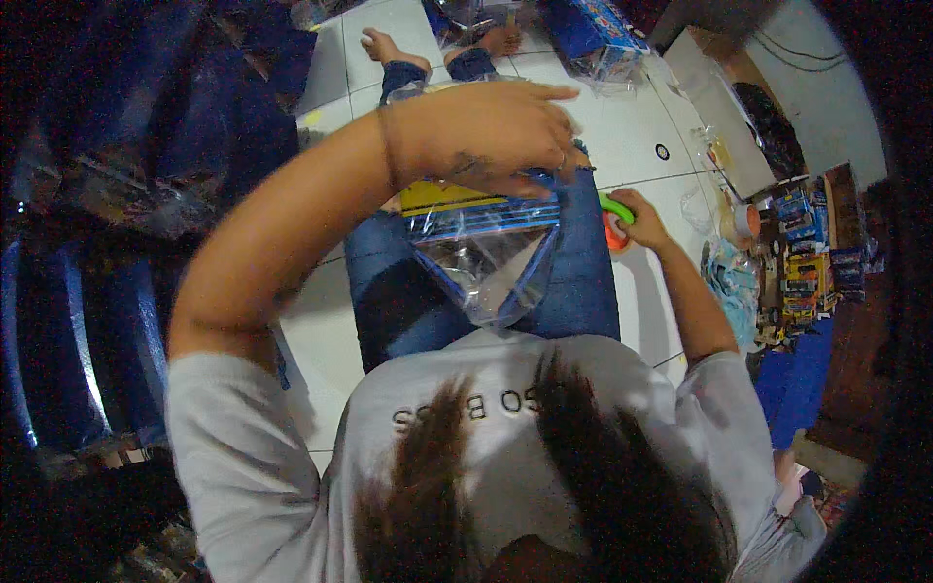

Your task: The person sits on the floor and repeatedly wraps wooden toy trucks in clear plastic bags. They use a handheld tape dispenser to seal the bags after placing the toys inside. The person handles multiple toy units one at a time, placing each wrapped toy aside.

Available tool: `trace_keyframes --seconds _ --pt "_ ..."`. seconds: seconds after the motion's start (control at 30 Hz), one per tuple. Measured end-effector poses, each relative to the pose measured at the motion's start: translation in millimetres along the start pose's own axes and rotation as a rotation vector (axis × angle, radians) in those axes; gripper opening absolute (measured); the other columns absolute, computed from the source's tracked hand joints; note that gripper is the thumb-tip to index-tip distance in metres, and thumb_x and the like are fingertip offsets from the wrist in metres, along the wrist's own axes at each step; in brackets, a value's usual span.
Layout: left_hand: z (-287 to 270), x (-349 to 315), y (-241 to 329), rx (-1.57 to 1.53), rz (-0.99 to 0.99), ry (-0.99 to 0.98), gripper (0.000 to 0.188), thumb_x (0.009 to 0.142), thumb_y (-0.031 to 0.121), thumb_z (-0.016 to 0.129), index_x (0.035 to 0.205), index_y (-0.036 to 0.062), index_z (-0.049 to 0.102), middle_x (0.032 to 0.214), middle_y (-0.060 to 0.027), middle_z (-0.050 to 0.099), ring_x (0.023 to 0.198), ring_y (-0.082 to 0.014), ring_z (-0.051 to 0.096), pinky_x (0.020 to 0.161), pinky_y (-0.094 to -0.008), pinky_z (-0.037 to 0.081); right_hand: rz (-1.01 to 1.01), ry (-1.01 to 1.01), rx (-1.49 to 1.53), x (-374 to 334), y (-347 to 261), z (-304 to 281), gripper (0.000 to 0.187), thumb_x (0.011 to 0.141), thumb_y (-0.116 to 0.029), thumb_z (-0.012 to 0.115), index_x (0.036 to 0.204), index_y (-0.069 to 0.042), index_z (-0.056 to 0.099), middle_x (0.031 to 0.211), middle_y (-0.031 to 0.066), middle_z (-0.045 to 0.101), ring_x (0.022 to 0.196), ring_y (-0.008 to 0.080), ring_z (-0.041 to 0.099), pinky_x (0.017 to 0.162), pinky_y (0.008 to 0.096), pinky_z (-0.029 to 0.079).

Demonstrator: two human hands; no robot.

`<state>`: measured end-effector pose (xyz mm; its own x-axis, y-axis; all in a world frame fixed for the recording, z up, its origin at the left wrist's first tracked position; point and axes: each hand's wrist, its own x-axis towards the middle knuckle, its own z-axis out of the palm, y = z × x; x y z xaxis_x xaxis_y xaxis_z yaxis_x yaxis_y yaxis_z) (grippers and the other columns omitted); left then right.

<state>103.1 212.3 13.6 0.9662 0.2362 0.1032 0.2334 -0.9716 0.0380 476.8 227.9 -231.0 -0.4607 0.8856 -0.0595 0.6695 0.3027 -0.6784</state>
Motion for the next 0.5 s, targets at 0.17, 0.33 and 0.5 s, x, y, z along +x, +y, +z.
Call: trace_keyframes --seconds 0.17,0.33,0.5 --pt "-11.7 9.3 -75.1 -0.063 -0.439 -0.176 0.056 0.086 0.058 0.050 0.086 0.0054 0.069 0.076 -0.0149 0.067 0.070 -0.0333 0.065 0.076 -0.0408 0.050 0.309 0.815 0.079 -12.1 -27.4 -5.7 0.052 0.089 -0.030 0.061 0.129 0.000 0.049 0.128 0.0192 0.053 0.121 0.0296 0.050 0.102 0.0367 0.037" --pt "-6.1 -33.8 -131.2 0.039 -0.983 -0.157 0.069 0.083 0.069 0.045 0.089 0.0041 0.069 0.077 -0.0162 0.067 0.067 -0.0320 0.065 0.073 -0.0395 0.051 0.106 0.579 0.332 -1.7 -209.8 27.5 0.060 0.092 -0.014 0.055 0.142 0.000 0.027 0.146 0.0197 0.030 0.130 0.0266 0.037 0.106 0.0340 0.031" --pt "25.7 -62.9 -76.2 -0.557 -1.265 0.082 0.067 0.087 0.062 0.047 0.111 0.0013 0.061 0.100 -0.0197 0.065 0.085 -0.0266 0.066 0.080 -0.0360 0.051 0.043 0.628 1.423 81.1 -285.3 42.4 0.068 0.095 -0.051 0.038 0.142 -0.003 0.031 0.134 0.0164 0.045 0.114 0.0245 0.051 0.095 0.0317 0.042"
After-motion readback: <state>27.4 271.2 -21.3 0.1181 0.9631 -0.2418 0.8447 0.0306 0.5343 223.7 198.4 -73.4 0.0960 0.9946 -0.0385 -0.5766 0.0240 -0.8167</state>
